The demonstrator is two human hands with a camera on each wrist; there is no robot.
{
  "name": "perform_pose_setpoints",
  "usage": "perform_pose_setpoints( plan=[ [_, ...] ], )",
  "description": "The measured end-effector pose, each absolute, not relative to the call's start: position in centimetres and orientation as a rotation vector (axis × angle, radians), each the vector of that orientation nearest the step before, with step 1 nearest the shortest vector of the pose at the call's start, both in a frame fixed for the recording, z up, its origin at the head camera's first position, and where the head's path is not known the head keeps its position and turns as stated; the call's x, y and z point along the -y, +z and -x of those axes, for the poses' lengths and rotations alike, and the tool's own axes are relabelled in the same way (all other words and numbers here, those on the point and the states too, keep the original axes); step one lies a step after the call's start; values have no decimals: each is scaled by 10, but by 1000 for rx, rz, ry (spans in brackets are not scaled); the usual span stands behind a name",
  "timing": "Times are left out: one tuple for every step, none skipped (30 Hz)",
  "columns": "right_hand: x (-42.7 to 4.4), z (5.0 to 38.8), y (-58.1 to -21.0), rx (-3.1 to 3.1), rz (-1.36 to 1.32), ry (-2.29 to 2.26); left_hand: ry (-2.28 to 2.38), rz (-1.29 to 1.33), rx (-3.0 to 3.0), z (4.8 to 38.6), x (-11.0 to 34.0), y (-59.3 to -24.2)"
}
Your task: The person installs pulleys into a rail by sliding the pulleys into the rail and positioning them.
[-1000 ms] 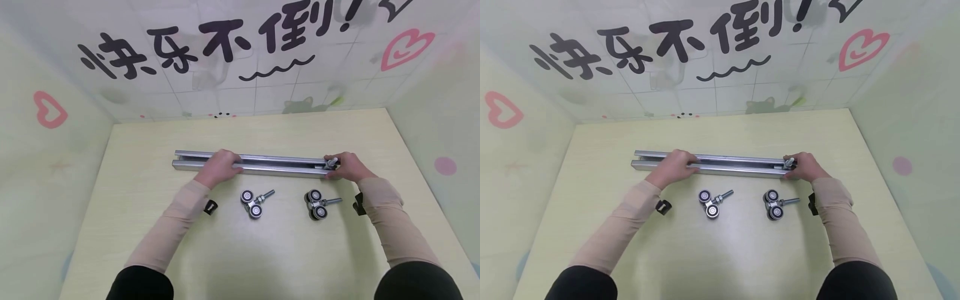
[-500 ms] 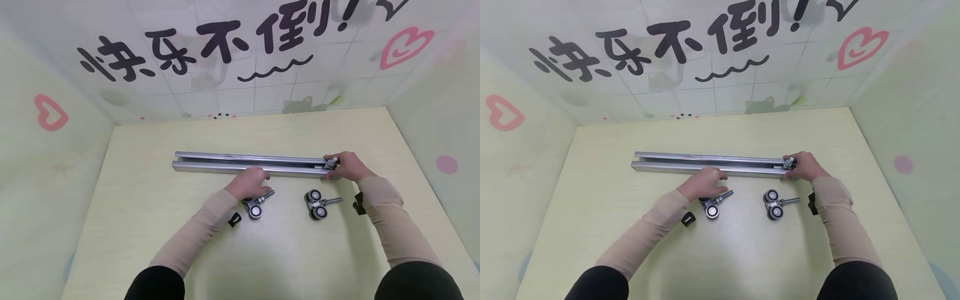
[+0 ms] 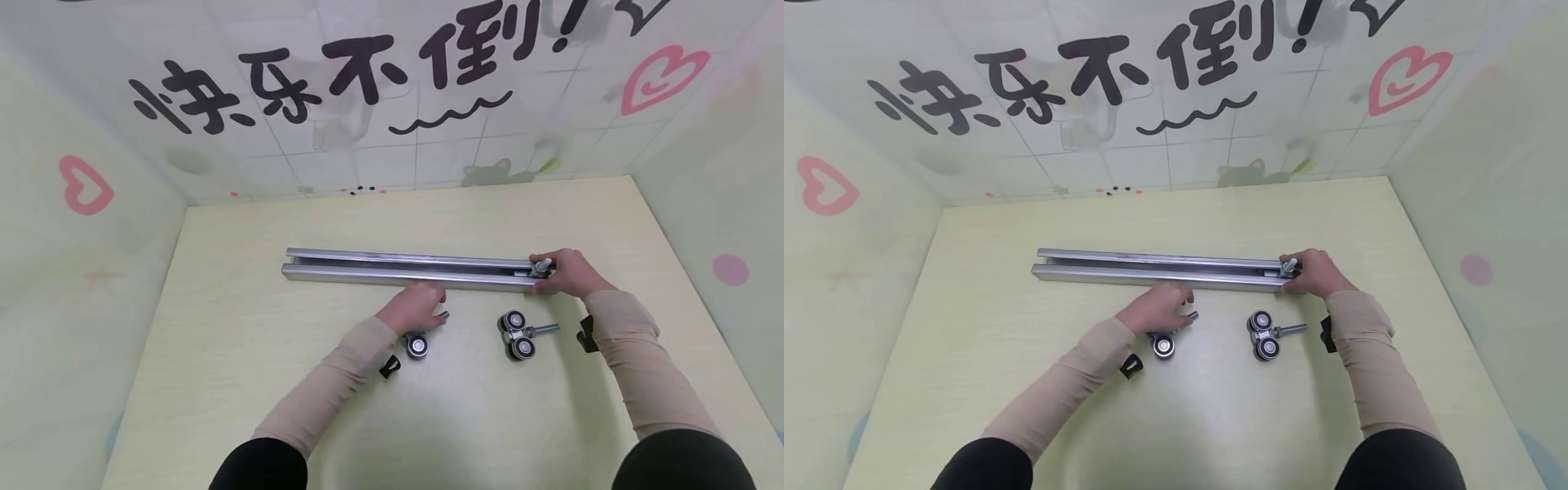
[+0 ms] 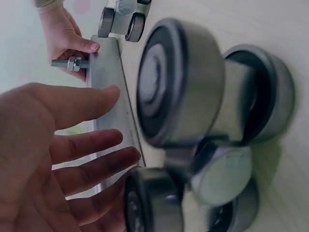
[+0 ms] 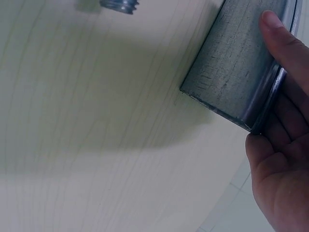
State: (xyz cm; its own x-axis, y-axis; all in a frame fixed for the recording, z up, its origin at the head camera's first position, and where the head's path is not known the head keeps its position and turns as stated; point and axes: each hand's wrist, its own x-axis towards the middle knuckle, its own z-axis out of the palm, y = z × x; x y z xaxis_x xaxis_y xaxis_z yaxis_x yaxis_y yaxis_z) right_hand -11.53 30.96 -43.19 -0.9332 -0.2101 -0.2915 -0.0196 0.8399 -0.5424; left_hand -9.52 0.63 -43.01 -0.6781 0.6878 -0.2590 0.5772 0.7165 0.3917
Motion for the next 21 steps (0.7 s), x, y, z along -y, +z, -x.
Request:
perform_pose_setpoints(
  plan=[
    [-310,115,-432,-2679,173,-786,379,-974,-2534,94,-7,-430],
    [-310,115,-432,-2680,173,-787,365,-971,-2532,94,-8,-430],
    [-310,115,-432,-2680,174,-788,354,-967,-2527,93,-8,-430],
    [-310,115,-432,-2680,174,-791,341,-964,-2522,93,-9,-430],
    [-310,115,-432,-2680,174,-791,326,-962,-2515,92,-9,-430],
    [-310,115,-433,-2681,174,-789,314,-959,-2507,92,-10,-430],
    [-310,116,-433,-2680,173,-789,305,-956,-2501,91,-10,-430],
    [-310,116,-433,-2679,174,-788,295,-952,-2495,91,-10,-430],
    [-310,116,-434,-2679,173,-788,289,-947,-2489,90,-10,-431],
    [-310,116,-434,-2677,171,-788,282,-943,-2487,90,-10,-432],
    [-310,115,-434,-2676,169,-788,278,-940,-2485,90,-10,-432],
    [-310,115,-434,-2676,167,-788,278,-934,-2485,90,-10,-433],
    [-310,115,-434,-2676,166,-789,278,-930,-2486,90,-10,-434],
    [-310,115,-434,-2677,165,-789,276,-924,-2484,90,-10,-435],
    [-310,115,-434,-2678,165,-790,276,-920,-2484,90,-10,-436],
    [-310,115,-434,-2678,164,-791,276,-915,-2483,90,-10,-436],
    [-310,115,-434,-2680,165,-791,275,-912,-2483,90,-10,-437],
    [-310,115,-433,-2681,165,-790,273,-909,-2484,90,-10,-438],
    [-310,115,-433,-2682,166,-790,274,-907,-2485,90,-10,-438],
    [-310,115,-433,-2681,165,-791,271,-907,-2486,90,-10,-439],
    [-310,115,-432,-2680,164,-792,271,-906,-2488,90,-10,-440]
  ],
)
